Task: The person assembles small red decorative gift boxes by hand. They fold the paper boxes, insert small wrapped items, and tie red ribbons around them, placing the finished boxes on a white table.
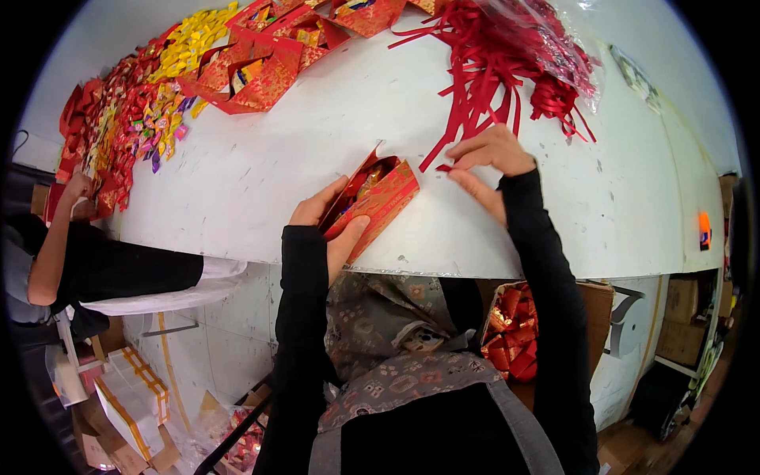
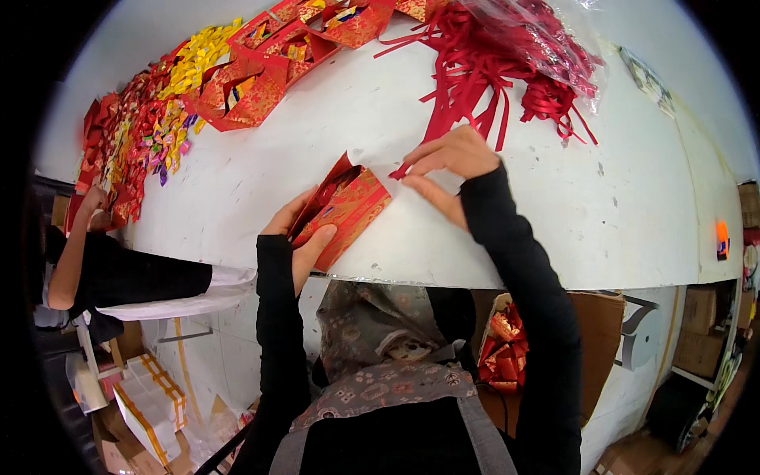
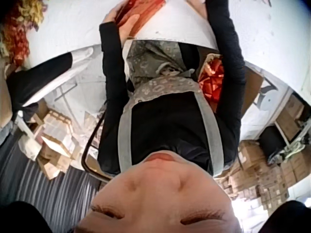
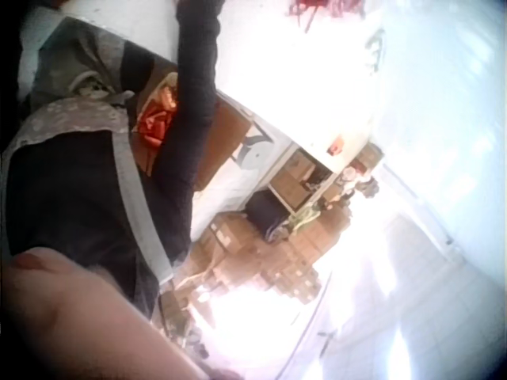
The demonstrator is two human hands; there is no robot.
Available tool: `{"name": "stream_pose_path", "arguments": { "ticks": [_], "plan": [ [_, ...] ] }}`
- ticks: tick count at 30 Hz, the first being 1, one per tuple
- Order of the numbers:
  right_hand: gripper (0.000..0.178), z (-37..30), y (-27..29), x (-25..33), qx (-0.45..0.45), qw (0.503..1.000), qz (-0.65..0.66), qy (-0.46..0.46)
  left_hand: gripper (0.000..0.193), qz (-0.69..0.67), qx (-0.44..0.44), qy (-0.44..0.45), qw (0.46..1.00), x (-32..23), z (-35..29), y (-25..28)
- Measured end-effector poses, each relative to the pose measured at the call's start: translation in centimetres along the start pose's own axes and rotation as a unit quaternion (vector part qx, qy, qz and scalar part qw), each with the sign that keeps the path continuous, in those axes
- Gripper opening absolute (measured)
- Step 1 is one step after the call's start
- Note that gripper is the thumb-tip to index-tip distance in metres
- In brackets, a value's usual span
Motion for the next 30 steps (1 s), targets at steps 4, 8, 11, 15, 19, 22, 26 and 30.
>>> {"name": "stream_pose_path", "arguments": {
  "ticks": [4,8,11,15,19,22,26,30],
  "plan": [
    [0.015,-1.4,-2.2,1.4,0.035,0.984,-0.165,0.066,0.055,0.030,-0.033,-0.090,0.995,-2.2,-0.4,0.1],
    [0.019,-1.5,-0.7,2.0,-0.031,0.961,-0.258,0.093,0.035,0.322,-0.037,-0.283,0.902,-5.3,-1.1,0.1],
    [0.015,-1.1,-0.5,1.3,-0.007,0.982,-0.188,0.015,0.027,0.334,-0.021,-0.251,0.908,-4.7,-1.1,0.3],
    [0.012,-3.6,-2.3,-1.1,-0.029,0.924,0.183,-0.334,0.030,0.303,-0.006,-0.246,0.921,-4.8,-0.8,0.2],
    [0.017,-4.9,-7.6,-0.2,0.074,0.859,0.304,-0.406,0.037,0.129,-0.075,-0.130,0.980,-3.0,-1.0,0.5],
    [0.018,-4.9,-9.0,-0.2,0.104,0.861,0.293,-0.402,0.042,0.213,-0.041,-0.111,0.970,-3.1,-1.0,0.3],
    [0.020,-4.9,-9.7,0.2,0.162,0.845,0.274,-0.431,0.047,0.284,0.002,-0.160,0.945,-3.8,-1.2,-0.8],
    [0.022,-4.6,-10.3,0.5,0.184,0.828,0.278,-0.450,0.046,0.300,-0.014,-0.207,0.931,-4.5,-1.8,-0.9]
  ]
}}
Point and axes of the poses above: each hand's wrist, its own z-axis towards the middle knuckle, its own y-axis out of the back of the hand, x = y × z, the point moved 8 cm from there along z, towards the middle knuckle, and after that the axes turned 1 degree about -y, right-handed, at the moved point
